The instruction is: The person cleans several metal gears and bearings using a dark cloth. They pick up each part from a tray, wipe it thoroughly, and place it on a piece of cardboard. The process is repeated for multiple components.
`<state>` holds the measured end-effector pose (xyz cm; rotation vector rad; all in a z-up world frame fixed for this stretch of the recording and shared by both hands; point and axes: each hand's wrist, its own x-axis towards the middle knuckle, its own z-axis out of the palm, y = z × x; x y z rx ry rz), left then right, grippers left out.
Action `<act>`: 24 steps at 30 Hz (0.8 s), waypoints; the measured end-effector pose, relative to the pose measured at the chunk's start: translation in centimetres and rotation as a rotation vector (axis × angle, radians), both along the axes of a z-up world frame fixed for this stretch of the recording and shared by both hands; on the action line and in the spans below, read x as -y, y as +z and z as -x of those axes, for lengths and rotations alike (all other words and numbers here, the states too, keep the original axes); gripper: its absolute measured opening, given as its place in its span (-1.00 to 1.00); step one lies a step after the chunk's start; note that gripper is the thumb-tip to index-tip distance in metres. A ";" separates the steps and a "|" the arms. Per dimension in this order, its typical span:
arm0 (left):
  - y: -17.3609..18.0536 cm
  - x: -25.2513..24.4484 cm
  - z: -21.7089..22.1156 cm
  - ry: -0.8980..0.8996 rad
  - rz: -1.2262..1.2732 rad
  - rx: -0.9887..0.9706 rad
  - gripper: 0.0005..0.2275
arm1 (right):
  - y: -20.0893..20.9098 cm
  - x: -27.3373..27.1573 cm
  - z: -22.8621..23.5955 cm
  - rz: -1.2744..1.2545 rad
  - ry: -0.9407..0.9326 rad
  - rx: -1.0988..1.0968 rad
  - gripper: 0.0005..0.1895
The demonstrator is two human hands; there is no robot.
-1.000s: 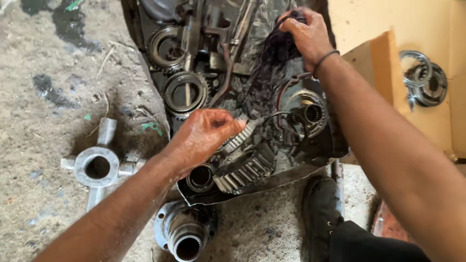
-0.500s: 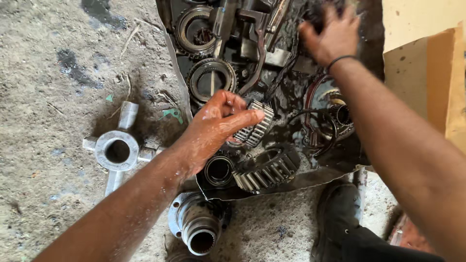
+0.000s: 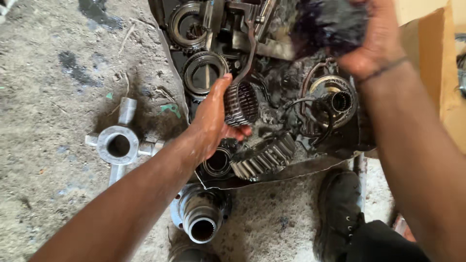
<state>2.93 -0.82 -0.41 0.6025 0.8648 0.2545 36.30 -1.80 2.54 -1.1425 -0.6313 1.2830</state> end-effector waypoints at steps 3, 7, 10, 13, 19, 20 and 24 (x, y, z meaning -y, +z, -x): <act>-0.3 0.0 -1.0 0.042 0.038 -0.035 -0.57 | 3.9 4.2 4.6 -0.238 0.177 0.387 -0.60; -0.1 0.1 -3.2 -0.052 0.011 -0.017 -0.49 | 4.9 5.3 10.6 -0.284 0.156 0.438 -0.67; 0.3 0.2 -3.8 -0.118 -0.025 0.044 -0.47 | 6.0 5.2 13.3 -0.425 0.372 1.229 -0.57; 0.6 -0.7 -2.3 -0.212 -0.109 0.010 -0.48 | 7.2 5.9 15.2 -0.721 0.447 1.635 -0.54; 1.3 -1.3 -0.6 -0.391 -0.105 -0.051 -0.54 | 6.1 8.1 15.9 -0.671 0.393 1.997 -0.20; 1.2 -0.9 -1.0 -0.404 -0.056 -0.122 -0.55 | 5.6 8.5 15.8 -0.647 0.370 2.021 -0.23; 0.8 0.6 -2.3 -0.385 -0.257 -0.221 -0.60 | 3.7 8.1 15.3 -0.416 0.305 1.865 -0.51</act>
